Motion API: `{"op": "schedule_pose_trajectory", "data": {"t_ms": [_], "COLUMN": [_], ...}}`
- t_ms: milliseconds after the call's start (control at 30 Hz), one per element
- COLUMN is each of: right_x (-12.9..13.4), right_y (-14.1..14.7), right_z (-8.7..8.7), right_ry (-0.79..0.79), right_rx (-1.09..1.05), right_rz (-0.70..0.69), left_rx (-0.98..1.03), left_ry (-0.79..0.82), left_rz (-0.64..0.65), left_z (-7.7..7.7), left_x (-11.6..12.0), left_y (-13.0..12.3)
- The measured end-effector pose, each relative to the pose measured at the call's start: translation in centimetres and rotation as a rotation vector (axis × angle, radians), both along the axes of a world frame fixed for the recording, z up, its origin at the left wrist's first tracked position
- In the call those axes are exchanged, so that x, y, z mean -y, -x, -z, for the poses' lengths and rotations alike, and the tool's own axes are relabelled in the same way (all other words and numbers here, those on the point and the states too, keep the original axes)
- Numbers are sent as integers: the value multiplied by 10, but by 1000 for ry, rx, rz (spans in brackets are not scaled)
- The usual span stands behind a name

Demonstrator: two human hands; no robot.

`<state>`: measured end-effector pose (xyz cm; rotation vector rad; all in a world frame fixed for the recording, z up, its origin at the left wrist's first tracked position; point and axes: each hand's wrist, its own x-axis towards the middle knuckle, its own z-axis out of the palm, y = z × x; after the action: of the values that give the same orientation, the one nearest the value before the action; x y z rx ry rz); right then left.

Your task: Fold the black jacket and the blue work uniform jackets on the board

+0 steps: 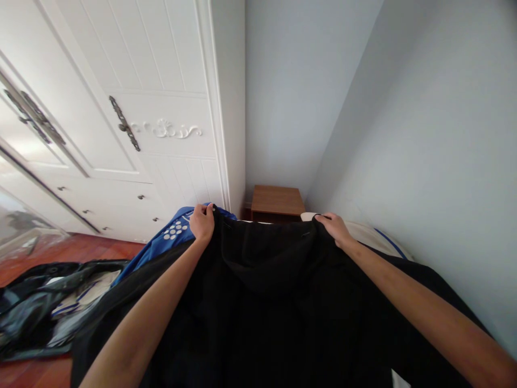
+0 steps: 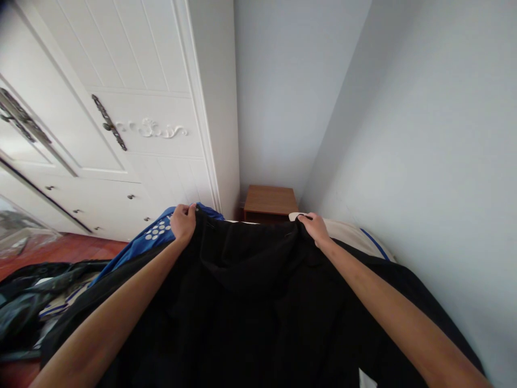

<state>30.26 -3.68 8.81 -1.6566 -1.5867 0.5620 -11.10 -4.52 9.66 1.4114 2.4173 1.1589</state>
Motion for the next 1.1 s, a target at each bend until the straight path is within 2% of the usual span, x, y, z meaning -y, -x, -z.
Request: {"op": "schedule_pose_trajectory", "data": {"t_ms": [67, 100, 167, 200, 300, 367, 400, 467, 533, 567, 633, 700, 767, 833, 900, 1000, 1033, 1100], "right_x": [0, 1, 8, 13, 27, 30, 30, 29, 30, 34, 45, 59, 69, 71, 67, 56, 55, 57], "right_y": [12, 21, 47, 63, 109, 129, 133, 129, 113, 103, 85, 72, 67, 64, 60, 51, 50, 54], "right_z": [-13, -19, -26, -26, -5, 19, 32, 48, 50, 46, 33, 22, 18, 21, 27, 31, 30, 27], "right_ry": [-122, -203, -369, -431, -471, -433, -395, -304, -265, -278, -337, -363, -315, -211, -93, 4, 11, -33], "right_rx": [103, 149, 269, 330, 437, 458, 454, 417, 352, 325, 324, 393, 469, 480, 396, 303, 338, 487], "right_rz": [46, 21, -139, -247, -556, -658, -655, -561, -459, -455, -584, -816, -978, -987, -879, -662, -600, -508], "left_rx": [-85, -156, -315, -380, -413, -291, -204, -46, 1, -35, -178, -318, -387, -374, -263, -67, -69, -214], "left_ry": [-1, -33, -136, -178, -154, -72, -55, -87, -154, -164, -115, -35, 47, 122, 166, 125, 112, 94], "left_rz": [31, 67, 228, 366, 867, 1057, 1077, 1021, 953, 958, 1017, 1080, 1128, 1130, 1072, 925, 859, 702], "left_z": [-7, -11, -16, -16, -9, -3, -1, -3, -8, -9, -8, 0, 12, 24, 31, 32, 32, 29], "left_x": [-5, -6, -3, 0, 16, 28, 36, 52, 71, 81, 96, 101, 97, 85, 71, 47, 39, 27], "left_y": [-4, -8, -22, -32, -66, -80, -81, -72, -50, -37, -14, -2, 1, -2, -5, -7, -9, -16]}}
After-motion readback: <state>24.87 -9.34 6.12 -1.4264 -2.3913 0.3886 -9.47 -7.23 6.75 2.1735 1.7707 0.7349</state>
